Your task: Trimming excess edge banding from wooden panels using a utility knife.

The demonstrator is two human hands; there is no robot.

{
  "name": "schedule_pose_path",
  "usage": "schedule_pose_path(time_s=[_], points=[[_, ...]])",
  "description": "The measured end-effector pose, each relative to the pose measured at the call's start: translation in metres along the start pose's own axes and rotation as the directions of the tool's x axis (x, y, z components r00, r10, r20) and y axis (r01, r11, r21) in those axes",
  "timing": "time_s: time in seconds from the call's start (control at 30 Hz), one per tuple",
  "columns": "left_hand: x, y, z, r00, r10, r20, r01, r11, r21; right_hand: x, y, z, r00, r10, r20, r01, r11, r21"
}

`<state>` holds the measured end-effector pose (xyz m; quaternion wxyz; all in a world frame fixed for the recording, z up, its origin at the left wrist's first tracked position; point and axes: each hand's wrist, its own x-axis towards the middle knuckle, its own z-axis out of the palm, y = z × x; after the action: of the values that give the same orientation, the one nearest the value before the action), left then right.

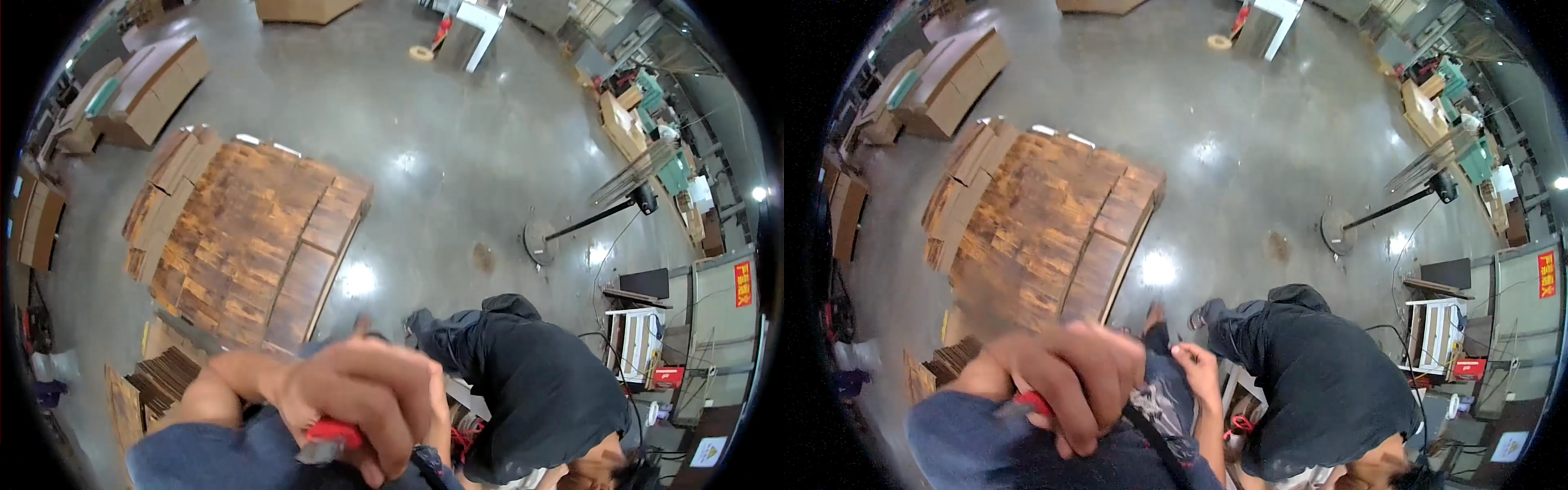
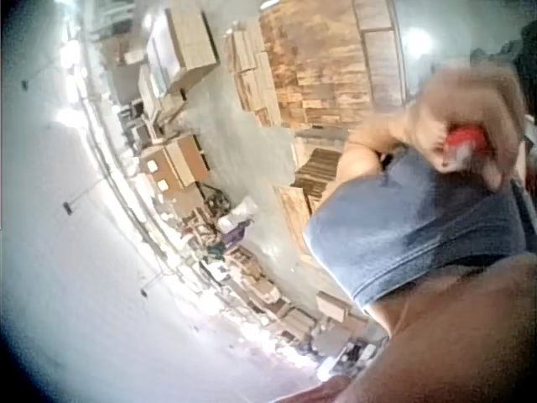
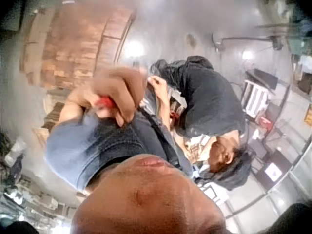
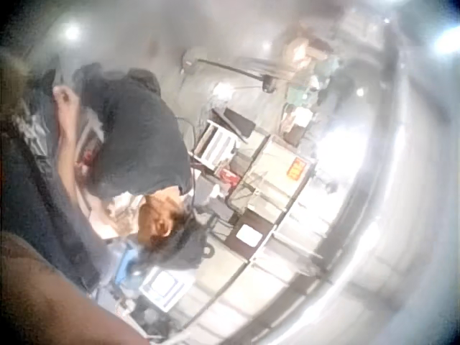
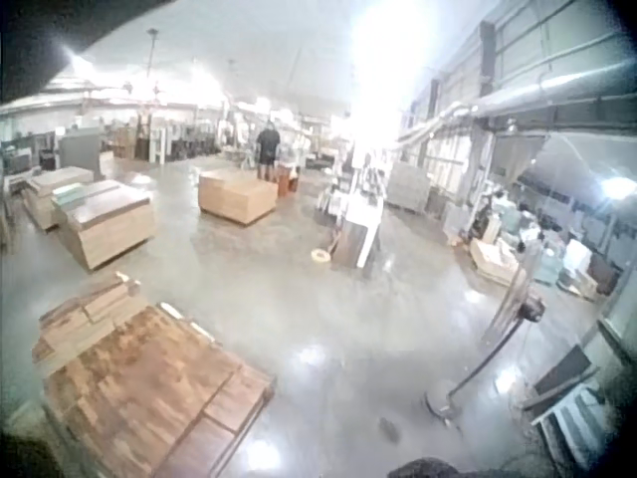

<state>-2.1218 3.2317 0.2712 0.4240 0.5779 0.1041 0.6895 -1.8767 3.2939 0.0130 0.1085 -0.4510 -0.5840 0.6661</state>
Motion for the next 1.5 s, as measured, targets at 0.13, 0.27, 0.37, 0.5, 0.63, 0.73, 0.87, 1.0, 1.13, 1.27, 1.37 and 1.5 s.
schedule_pose_path(time_s=[0.13,0.27,0.37,0.5,0.63,0.73,0.87,1.0,1.13,1.27,1.37,1.5], points=[[0.065,-0.060,-0.063,0.970,0.134,-0.204,-0.135,0.991,0.012,0.122,-0.015,-0.019,0.980,0.196,0.017,-0.196,0.964,0.178],[0.166,-0.142,-0.134,0.908,0.294,-0.300,-0.353,0.921,-0.167,0.257,-0.067,-0.063,0.980,0.195,-0.027,-0.170,0.907,0.385],[0.238,-0.164,-0.190,0.898,0.366,-0.245,-0.427,0.861,-0.277,0.358,-0.142,-0.103,0.985,0.139,-0.097,-0.094,0.924,0.371],[0.321,-0.188,-0.270,0.987,0.100,-0.127,-0.134,0.947,-0.291,0.475,-0.254,-0.162,0.996,0.064,-0.063,-0.021,0.846,0.534],[0.383,-0.256,-0.373,0.986,-0.039,0.161,0.139,0.727,-0.673,0.620,-0.317,-0.222,0.933,-0.316,0.173,-0.019,0.436,0.900],[0.440,-0.330,-0.456,0.946,0.022,0.323,0.193,0.761,-0.619,0.720,-0.384,-0.261,0.882,-0.467,0.063,0.091,0.300,0.950],[0.522,-0.419,-0.568,0.844,0.077,0.531,0.198,0.875,-0.442,0.828,-0.465,-0.319,0.763,-0.644,0.048,0.076,0.163,0.984],[0.636,-0.479,-0.671,0.787,-0.220,0.577,0.483,0.801,-0.353,0.901,-0.522,-0.385,0.746,-0.659,-0.095,0.192,0.077,0.978],[0.749,-0.564,-0.771,0.751,-0.547,0.370,0.616,0.782,-0.094,0.990,-0.559,-0.457,0.711,-0.680,-0.178,0.236,-0.008,0.972],[0.814,-0.662,-0.860,0.566,-0.823,-0.057,0.824,0.562,0.067,1.098,-0.574,-0.535,0.769,-0.601,-0.220,0.235,-0.054,0.970],[0.848,-0.738,-0.931,0.569,-0.754,-0.329,0.792,0.610,-0.028,1.195,-0.590,-0.598,0.943,-0.314,-0.105,0.211,0.323,0.923],[0.874,-0.826,-1.013,0.411,-0.668,-0.621,0.895,0.425,0.135,1.298,-0.655,-0.640,0.993,0.073,-0.095,-0.008,0.832,0.555]])
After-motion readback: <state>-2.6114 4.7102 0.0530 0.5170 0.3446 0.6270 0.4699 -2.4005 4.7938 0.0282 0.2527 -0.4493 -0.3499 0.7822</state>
